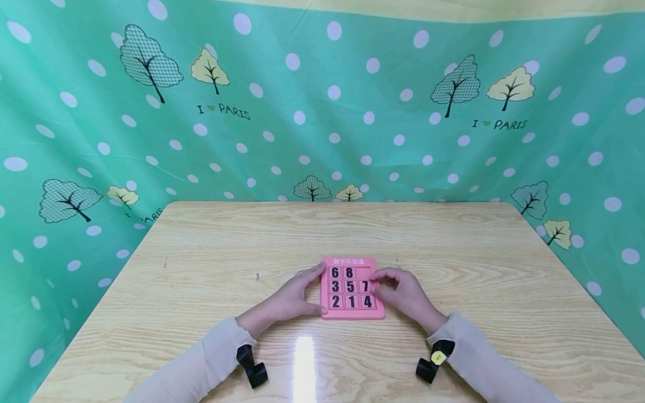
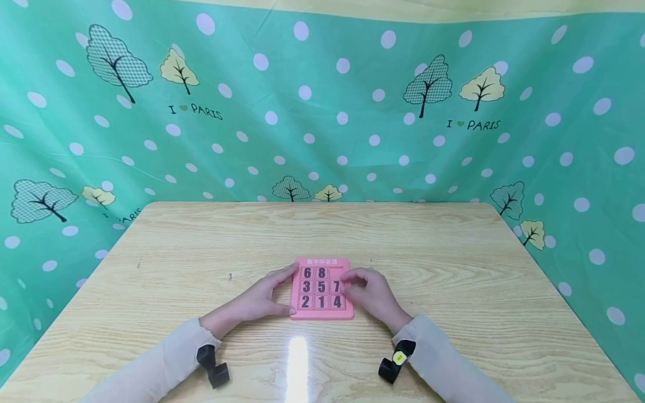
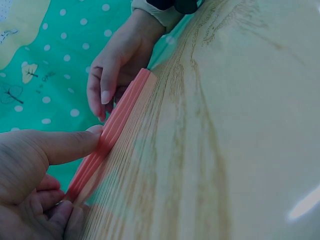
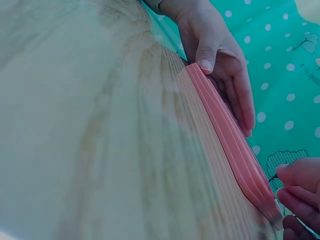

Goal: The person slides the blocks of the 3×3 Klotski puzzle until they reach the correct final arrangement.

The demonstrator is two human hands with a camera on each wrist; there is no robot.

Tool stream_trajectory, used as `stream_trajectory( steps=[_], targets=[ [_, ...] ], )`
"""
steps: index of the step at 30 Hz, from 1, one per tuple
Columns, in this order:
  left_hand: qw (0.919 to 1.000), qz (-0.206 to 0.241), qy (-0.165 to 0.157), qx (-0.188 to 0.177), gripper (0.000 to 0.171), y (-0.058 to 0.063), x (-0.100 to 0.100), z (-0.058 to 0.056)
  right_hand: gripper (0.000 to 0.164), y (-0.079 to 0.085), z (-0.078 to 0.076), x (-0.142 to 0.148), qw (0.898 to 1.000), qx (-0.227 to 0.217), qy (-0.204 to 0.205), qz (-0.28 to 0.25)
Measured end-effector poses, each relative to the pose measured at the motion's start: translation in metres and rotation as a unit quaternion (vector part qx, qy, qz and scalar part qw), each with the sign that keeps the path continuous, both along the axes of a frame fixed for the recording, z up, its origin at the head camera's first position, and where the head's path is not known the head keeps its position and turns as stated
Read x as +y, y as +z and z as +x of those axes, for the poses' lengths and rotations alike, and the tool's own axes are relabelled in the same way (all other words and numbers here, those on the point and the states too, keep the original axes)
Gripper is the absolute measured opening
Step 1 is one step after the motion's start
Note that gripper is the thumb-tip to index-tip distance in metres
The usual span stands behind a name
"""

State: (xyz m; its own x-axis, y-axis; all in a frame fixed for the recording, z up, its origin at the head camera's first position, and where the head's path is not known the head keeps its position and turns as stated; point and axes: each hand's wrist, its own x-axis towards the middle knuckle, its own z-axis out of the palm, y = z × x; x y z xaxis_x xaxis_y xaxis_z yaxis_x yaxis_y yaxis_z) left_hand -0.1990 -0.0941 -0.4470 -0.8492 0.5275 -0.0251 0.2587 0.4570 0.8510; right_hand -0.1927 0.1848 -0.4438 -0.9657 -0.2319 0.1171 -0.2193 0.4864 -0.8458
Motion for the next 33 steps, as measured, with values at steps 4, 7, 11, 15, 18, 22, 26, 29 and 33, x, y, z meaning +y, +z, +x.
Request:
stream_trajectory(
  steps=[4, 7, 11, 15, 18, 22, 26, 29, 33],
  targets=[
    [1.0000, -0.003, 0.000, 0.001, 0.095, 0.000, 0.000, 0.000, 0.019, 0.002, -0.001, -0.004, 1.000, -0.003, 0.001, -0.006],
    [1.0000, -0.003, 0.000, 0.002, 0.095, 0.000, 0.001, 0.000, 0.019, -0.001, -0.004, -0.005, 1.000, -0.004, -0.004, -0.002],
    [1.0000, -0.002, 0.001, 0.000, 0.095, 0.001, 0.001, 0.000, 0.019, -0.001, -0.006, -0.010, 1.000, -0.003, -0.008, 0.001],
    [1.0000, -0.001, 0.001, -0.002, 0.095, 0.001, 0.001, 0.000, 0.020, 0.000, -0.009, -0.015, 1.000, 0.002, -0.006, -0.006],
    [1.0000, 0.000, -0.001, -0.001, 0.095, 0.002, 0.001, 0.000, 0.021, 0.001, -0.011, -0.019, 1.000, 0.000, -0.007, -0.008],
    [1.0000, 0.001, -0.004, -0.001, 0.095, 0.002, 0.000, 0.000, 0.023, 0.001, -0.013, -0.024, 1.000, -0.007, -0.011, -0.011],
    [1.0000, 0.000, -0.005, -0.001, 0.094, 0.002, 0.000, 0.001, 0.024, 0.001, -0.015, -0.028, 1.000, -0.015, -0.014, -0.017],
    [1.0000, -0.004, -0.005, 0.000, 0.095, 0.002, 0.000, 0.000, 0.025, 0.001, -0.017, -0.031, 0.999, -0.019, -0.014, -0.022],
    [0.9999, -0.010, -0.005, 0.001, 0.096, 0.001, 0.000, 0.000, 0.026, 0.000, -0.021, -0.034, 0.999, -0.022, -0.012, -0.025]
  ],
)
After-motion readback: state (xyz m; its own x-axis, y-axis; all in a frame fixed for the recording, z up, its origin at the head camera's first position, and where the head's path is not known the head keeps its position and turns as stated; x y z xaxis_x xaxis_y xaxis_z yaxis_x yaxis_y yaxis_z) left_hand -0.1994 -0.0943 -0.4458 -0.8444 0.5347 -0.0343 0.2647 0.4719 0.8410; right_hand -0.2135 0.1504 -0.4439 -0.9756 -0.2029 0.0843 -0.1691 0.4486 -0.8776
